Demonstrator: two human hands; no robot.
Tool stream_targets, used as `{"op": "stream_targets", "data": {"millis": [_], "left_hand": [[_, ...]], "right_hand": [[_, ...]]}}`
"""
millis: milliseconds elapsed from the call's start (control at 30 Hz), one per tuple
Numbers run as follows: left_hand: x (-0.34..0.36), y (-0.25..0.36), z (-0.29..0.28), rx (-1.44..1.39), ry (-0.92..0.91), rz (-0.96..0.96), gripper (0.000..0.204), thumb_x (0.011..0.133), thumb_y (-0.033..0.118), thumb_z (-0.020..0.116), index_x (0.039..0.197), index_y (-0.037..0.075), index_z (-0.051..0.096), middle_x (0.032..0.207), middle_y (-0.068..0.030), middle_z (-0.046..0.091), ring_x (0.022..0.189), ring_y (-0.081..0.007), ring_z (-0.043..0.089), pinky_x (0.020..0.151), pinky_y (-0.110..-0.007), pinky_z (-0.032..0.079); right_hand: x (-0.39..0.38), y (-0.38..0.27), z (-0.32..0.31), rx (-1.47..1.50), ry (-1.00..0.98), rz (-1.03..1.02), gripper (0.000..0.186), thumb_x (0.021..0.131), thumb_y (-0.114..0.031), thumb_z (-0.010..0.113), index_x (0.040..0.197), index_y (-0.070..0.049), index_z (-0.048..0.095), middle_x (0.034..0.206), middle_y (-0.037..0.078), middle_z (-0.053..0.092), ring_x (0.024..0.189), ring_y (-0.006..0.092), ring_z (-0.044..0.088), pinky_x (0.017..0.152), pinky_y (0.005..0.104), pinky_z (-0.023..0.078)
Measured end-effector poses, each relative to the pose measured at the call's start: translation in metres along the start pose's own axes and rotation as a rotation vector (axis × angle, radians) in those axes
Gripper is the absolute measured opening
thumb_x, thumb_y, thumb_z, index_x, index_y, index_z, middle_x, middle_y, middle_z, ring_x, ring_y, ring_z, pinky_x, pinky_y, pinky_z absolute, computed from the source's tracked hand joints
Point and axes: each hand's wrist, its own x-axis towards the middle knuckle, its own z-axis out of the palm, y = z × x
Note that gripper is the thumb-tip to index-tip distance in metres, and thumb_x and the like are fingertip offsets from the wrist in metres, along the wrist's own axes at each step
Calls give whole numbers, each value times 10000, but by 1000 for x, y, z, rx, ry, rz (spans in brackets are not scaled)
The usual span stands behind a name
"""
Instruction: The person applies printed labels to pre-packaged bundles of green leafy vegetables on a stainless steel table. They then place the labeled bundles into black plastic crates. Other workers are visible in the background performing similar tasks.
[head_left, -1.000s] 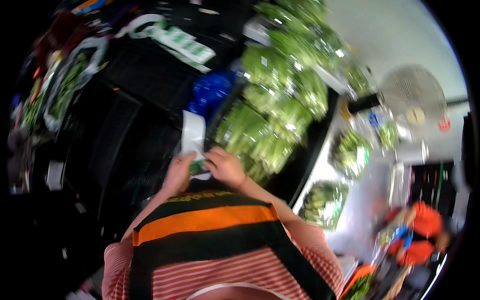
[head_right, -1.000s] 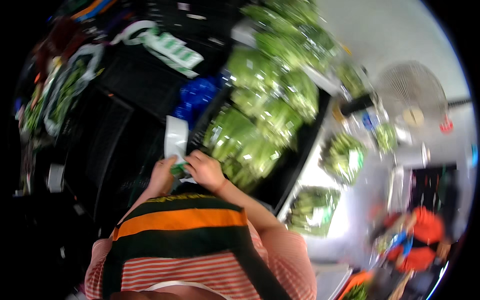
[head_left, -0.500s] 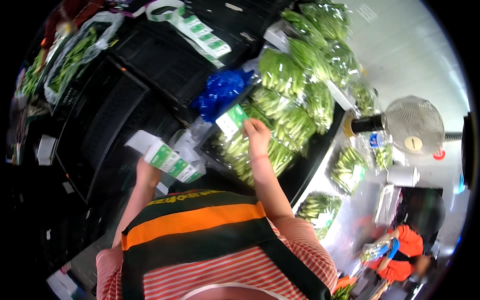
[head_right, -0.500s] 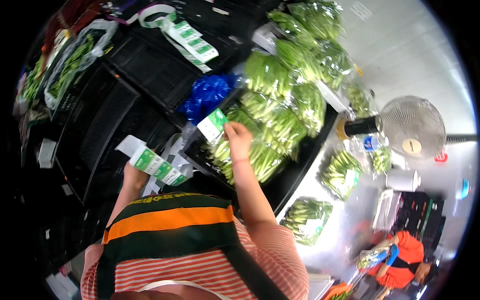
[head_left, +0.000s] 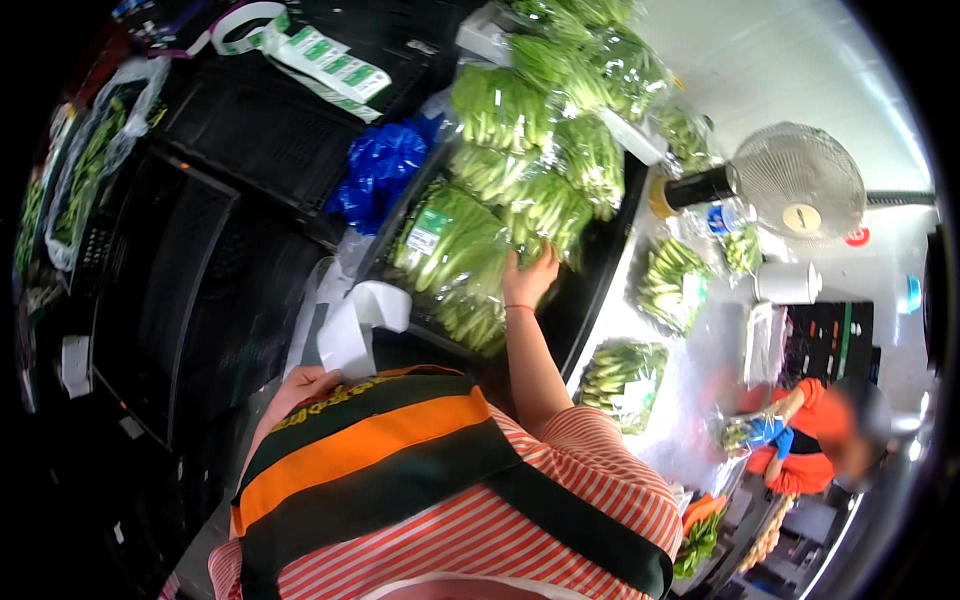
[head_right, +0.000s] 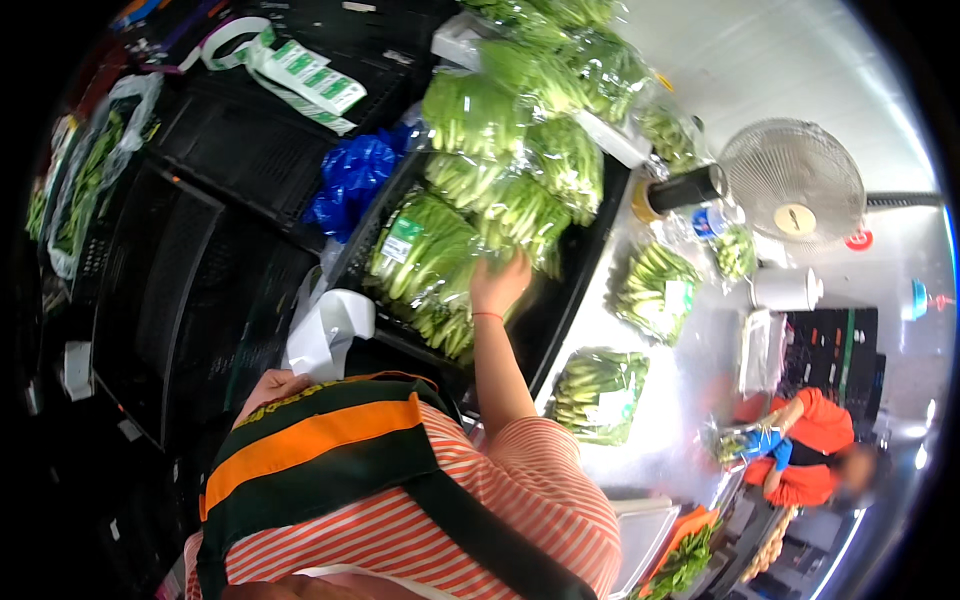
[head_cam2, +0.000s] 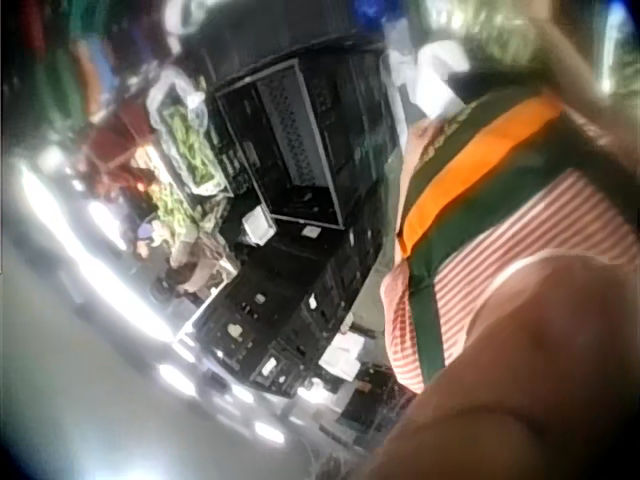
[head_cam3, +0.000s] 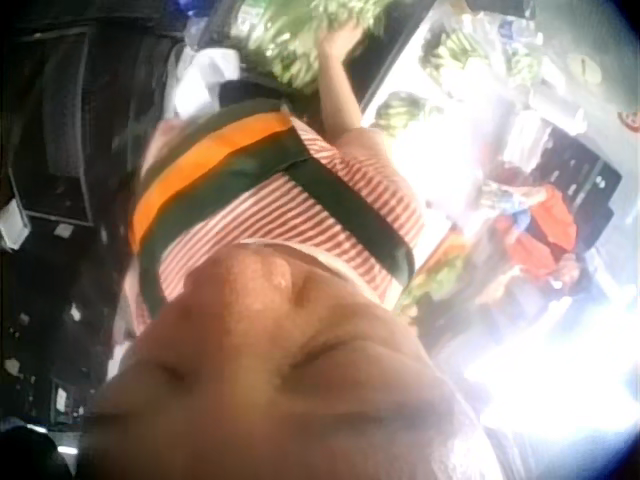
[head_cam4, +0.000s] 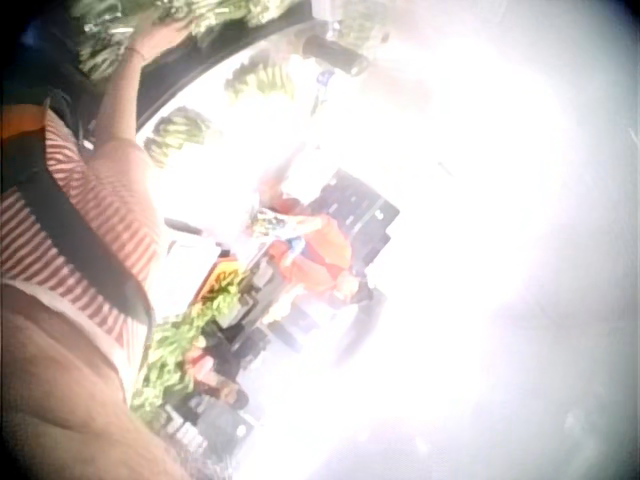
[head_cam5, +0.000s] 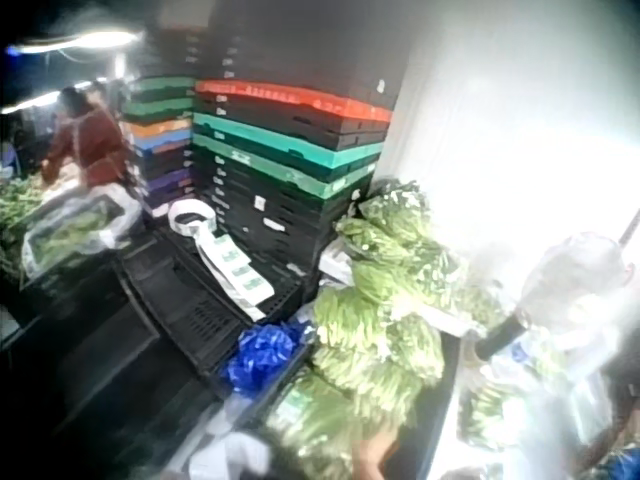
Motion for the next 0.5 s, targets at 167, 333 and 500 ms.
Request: {"op": "stream_targets", "data": {"millis": [167, 333, 500], "left_hand": [[19, 0, 11, 38, -35, 38, 209, 904, 141, 502, 959, -16, 629, 844, -16, 633, 756, -77, 580, 677, -225, 463], [29, 22, 26, 176, -120, -15, 226, 905, 153, 496, 990, -27, 602, 807, -17, 618, 716, -67, 553, 655, -233, 450], [65, 11, 3, 27, 187, 82, 270, 893, 185, 511, 969, -66, 576, 858, -81, 601, 762, -113, 569, 706, -249, 453]], "right_hand": [[-21, 67, 2, 342, -143, 732, 698, 591, -268, 779, 1119, 64, 467, 1115, 227, 520, 1004, 316, 519, 877, 372, 408], [-25, 85, -6, 709, -370, 1056, 628, 585, -155, 791, 1085, 85, 495, 1013, 170, 585, 906, 223, 572, 794, 316, 454], [-51, 43, -70, 0, -279, 312, 569, 643, -148, 739, 1113, 37, 477, 970, 211, 574, 909, 327, 566, 799, 367, 464]]}}
